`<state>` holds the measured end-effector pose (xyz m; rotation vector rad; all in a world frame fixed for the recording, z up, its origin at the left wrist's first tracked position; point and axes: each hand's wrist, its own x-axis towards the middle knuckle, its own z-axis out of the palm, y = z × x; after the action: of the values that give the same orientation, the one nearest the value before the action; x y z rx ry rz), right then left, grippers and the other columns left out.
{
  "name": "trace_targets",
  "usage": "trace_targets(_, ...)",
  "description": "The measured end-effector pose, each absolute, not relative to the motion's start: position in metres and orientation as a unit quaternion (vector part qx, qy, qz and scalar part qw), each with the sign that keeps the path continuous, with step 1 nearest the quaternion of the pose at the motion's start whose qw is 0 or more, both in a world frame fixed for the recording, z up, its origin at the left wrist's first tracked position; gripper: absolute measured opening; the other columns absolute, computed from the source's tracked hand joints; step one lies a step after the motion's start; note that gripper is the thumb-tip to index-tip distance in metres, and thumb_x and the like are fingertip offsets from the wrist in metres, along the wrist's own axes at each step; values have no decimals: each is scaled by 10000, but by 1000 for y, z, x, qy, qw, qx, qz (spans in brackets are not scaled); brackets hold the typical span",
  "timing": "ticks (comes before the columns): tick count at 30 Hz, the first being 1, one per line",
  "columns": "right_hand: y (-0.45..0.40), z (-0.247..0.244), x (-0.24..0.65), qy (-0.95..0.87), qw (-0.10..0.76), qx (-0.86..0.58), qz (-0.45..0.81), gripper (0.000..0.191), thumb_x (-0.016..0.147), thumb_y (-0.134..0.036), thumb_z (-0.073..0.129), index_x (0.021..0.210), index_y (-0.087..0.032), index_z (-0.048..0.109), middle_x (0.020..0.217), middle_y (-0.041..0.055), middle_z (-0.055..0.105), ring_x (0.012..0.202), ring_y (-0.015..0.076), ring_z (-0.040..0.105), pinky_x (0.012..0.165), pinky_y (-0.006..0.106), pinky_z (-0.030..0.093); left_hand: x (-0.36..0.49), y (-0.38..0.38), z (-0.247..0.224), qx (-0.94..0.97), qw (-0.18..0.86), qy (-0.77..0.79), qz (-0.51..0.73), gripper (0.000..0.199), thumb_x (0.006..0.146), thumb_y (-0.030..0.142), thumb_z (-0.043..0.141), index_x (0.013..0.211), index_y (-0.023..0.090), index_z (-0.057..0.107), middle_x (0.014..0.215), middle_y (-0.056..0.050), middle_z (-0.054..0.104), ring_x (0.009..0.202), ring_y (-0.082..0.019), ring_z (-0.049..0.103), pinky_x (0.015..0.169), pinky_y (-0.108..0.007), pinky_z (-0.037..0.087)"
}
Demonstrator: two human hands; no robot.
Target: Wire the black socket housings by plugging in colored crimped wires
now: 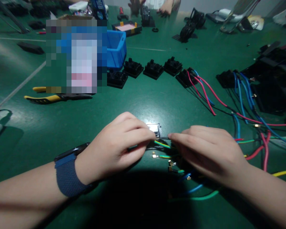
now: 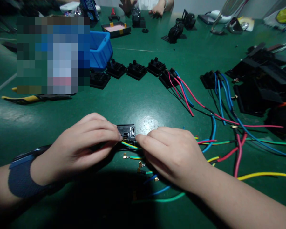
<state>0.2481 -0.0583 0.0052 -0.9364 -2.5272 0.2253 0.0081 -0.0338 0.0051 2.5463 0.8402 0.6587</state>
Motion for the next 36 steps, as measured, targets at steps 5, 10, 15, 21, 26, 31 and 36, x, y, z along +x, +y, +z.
trace_targets(5,-58,5,248,-913,216,-337,80,203,884,-102,465,1048,-119,583,688,34,609,603,124,520,538,237,380,8,-34,5,906,194,298,231,173,836,102,524,952,176,629,929,-35,645,856,-151,542,797,-295,428)
trace_targets(10,-58,4,248,-914,217,-335,77,202,876,-94,478,1048,-103,585,688,38,604,609,125,517,540,238,381,7,-34,4,906,195,296,232,178,835,98,527,961,174,626,937,-36,640,861,-151,535,801,-292,424)
trace_targets(15,-59,5,249,-915,217,-333,74,205,874,-92,479,1039,-89,601,690,41,598,614,128,517,536,240,374,7,-34,4,907,193,295,230,170,834,101,530,951,173,630,940,-36,637,866,-154,530,799,-291,418)
trace_targets(21,-59,4,249,-915,214,-333,76,214,877,-99,471,1036,-79,612,676,41,590,601,127,503,529,240,367,8,-33,4,906,198,296,228,170,837,101,526,952,168,631,938,-37,634,865,-153,523,797,-290,415)
trace_targets(26,-58,4,249,-915,217,-330,80,217,880,-98,466,1037,-74,613,687,51,600,611,131,514,535,244,378,7,-34,5,905,198,297,230,170,835,99,527,947,166,637,933,-38,637,858,-153,523,794,-289,416)
trace_targets(31,-58,3,249,-916,209,-332,84,228,883,-98,464,1062,-85,605,732,64,627,628,134,528,543,247,386,7,-34,5,906,199,298,226,165,837,102,527,942,166,639,934,-37,636,860,-151,524,796,-288,415)
trace_targets(36,-58,3,249,-917,213,-329,79,229,886,-99,458,1070,-98,593,733,63,631,624,135,534,534,248,387,7,-33,4,906,199,295,227,171,840,105,525,952,170,638,942,-35,636,863,-148,527,800,-285,411)
